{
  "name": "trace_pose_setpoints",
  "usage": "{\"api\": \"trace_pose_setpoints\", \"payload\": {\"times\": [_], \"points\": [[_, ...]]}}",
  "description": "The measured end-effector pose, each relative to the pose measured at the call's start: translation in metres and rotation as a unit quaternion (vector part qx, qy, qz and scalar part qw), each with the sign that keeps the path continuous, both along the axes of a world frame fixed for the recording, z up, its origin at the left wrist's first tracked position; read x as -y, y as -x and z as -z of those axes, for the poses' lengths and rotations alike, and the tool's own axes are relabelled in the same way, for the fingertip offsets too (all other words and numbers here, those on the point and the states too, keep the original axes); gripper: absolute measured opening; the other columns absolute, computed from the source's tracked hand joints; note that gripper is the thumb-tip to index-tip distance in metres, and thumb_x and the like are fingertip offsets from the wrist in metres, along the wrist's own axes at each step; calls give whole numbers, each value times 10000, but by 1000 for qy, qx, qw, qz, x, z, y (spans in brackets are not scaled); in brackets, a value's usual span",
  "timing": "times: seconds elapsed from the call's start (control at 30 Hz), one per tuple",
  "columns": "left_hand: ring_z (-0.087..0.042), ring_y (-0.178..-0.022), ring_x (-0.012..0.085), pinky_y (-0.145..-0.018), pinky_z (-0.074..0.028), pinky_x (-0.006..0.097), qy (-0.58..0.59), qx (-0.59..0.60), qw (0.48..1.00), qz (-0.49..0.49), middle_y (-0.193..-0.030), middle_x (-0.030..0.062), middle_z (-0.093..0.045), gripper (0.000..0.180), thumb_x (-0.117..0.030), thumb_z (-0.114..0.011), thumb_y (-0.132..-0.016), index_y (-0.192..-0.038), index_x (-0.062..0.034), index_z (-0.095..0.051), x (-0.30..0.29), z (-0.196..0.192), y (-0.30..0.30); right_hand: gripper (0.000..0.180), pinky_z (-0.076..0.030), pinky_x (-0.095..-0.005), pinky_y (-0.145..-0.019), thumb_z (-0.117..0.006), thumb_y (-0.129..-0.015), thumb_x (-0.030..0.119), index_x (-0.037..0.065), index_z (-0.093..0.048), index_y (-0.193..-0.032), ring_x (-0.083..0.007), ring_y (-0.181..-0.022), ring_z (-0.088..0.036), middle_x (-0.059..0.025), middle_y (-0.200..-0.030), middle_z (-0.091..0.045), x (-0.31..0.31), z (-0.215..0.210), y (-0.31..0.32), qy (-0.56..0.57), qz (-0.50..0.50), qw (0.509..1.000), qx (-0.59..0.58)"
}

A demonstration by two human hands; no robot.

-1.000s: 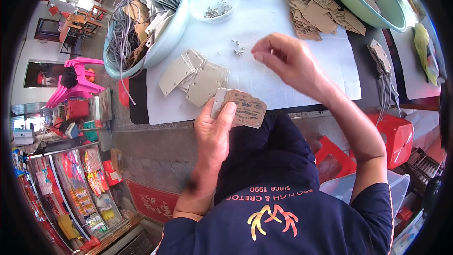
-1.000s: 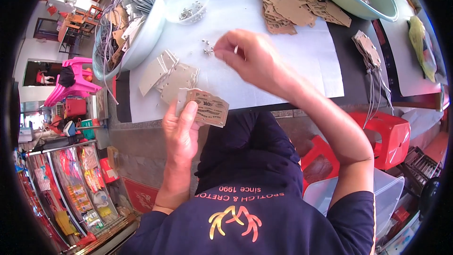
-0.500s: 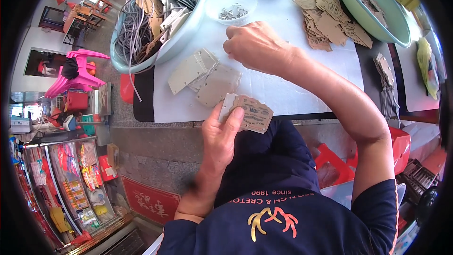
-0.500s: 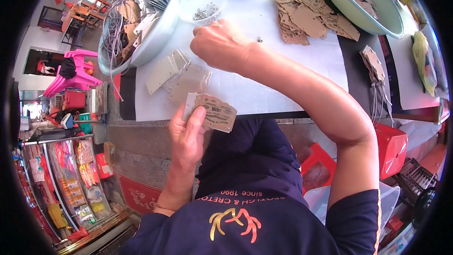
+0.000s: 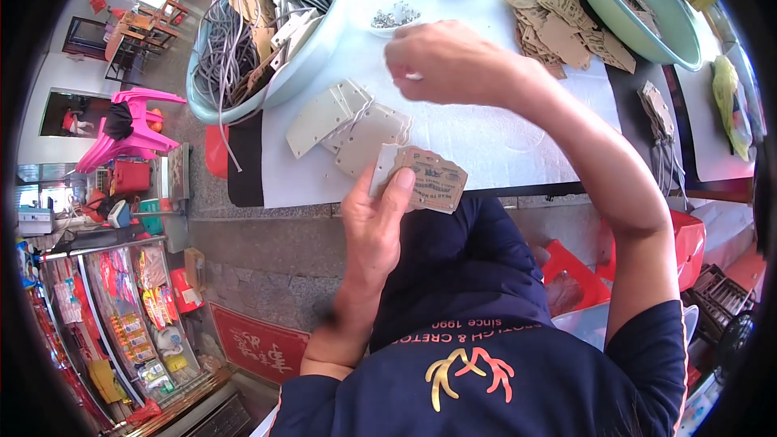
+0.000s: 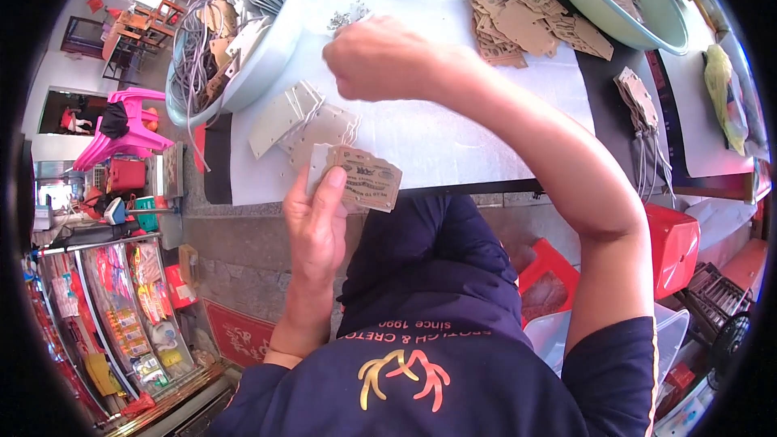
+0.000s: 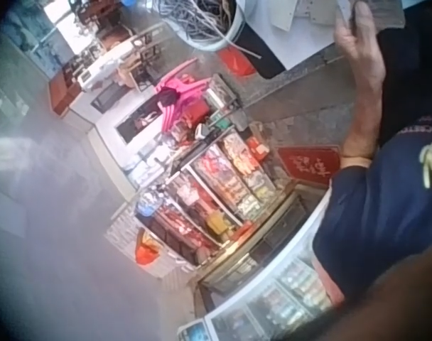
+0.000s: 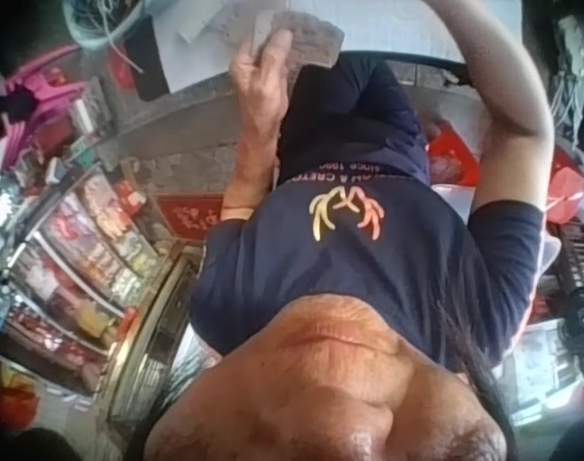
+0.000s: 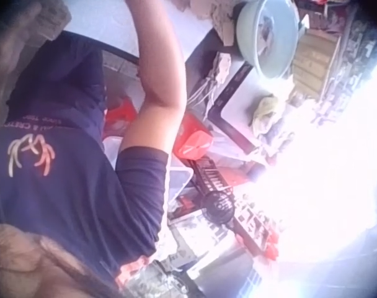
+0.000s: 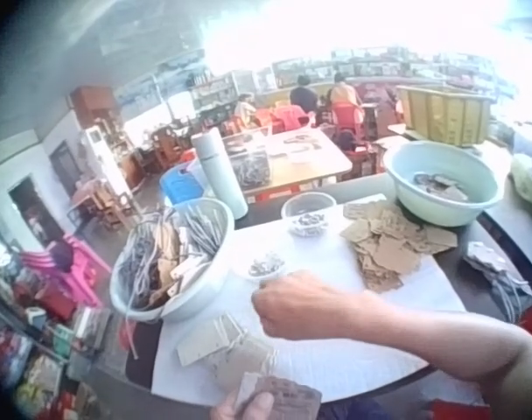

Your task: Manually attaching small metal components to material tags or labels.

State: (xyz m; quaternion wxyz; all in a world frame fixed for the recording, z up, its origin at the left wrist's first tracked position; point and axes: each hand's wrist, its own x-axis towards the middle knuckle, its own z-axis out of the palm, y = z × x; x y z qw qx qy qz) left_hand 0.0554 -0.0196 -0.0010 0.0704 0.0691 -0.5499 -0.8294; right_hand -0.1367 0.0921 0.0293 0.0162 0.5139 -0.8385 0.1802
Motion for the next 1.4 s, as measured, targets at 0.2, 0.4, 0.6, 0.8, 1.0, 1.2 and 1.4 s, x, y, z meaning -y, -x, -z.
{"api": "trace_pose_setpoints", "payload": {"times": [0.2,0.4,0.6,0.8,1.0,1.2,1.4], "points": [[-609,-955,105,-858,-498,256,-1,-11,1000,12,-1060,80,-649,266,-106,-540,-970,-1188,42,-571,-6,-8,13,257,-411,-224,-559,-659,-896,249,-5,-663,-937,-37,-634,-487,45,-687,-551,-53,3,-31,203,105,905,359],[-567,-889,53,-811,-481,229,36,-46,996,69,-982,34,-626,219,-112,-548,-972,-1135,31,-579,-14,-11,23,215,-301,-178,-485,-676,-888,223,15,-662,-937,-20,-541,-394,48,-650,-512,-74,10,-60,269,102,712,641],[-552,-857,42,-760,-459,210,70,-32,991,114,-958,27,-621,200,-100,-568,-956,-1101,37,-579,-21,-13,25,185,-294,-183,-482,-663,-882,178,1,-646,-932,-28,-545,-389,45,-657,-500,-86,12,-61,267,68,660,699],[-541,-812,36,-731,-456,209,80,-24,987,137,-905,17,-619,191,-95,-582,-934,-1065,44,-583,-23,-14,24,167,-291,-184,-473,-661,-866,150,-7,-637,-917,-32,-528,-384,44,-635,-488,-92,17,-60,255,42,645,719],[-535,-800,33,-722,-453,207,78,-11,986,149,-894,14,-616,190,-100,-589,-928,-1054,43,-587,-24,-12,26,164,-298,-186,-441,-669,-855,143,-12,-637,-900,-35,-508,-394,42,-627,-487,-94,23,-57,259,20,604,754],[-541,-793,35,-706,-454,203,80,-3,986,146,-896,19,-617,185,-95,-594,-924,-1050,41,-587,-26,-16,25,181,-343,-189,-421,-679,-850,157,-16,-646,-891,-31,-504,-442,28,-612,-509,-96,17,-59,257,25,606,752],[-546,-792,36,-698,-457,202,74,3,988,135,-906,33,-622,171,-87,-585,-929,-1048,36,-586,-26,-17,25,203,-404,-201,-465,-664,-861,197,-1,-668,-904,-38,-537,-499,20,-644,-560,-99,13,-64,264,49,668,694]]}}
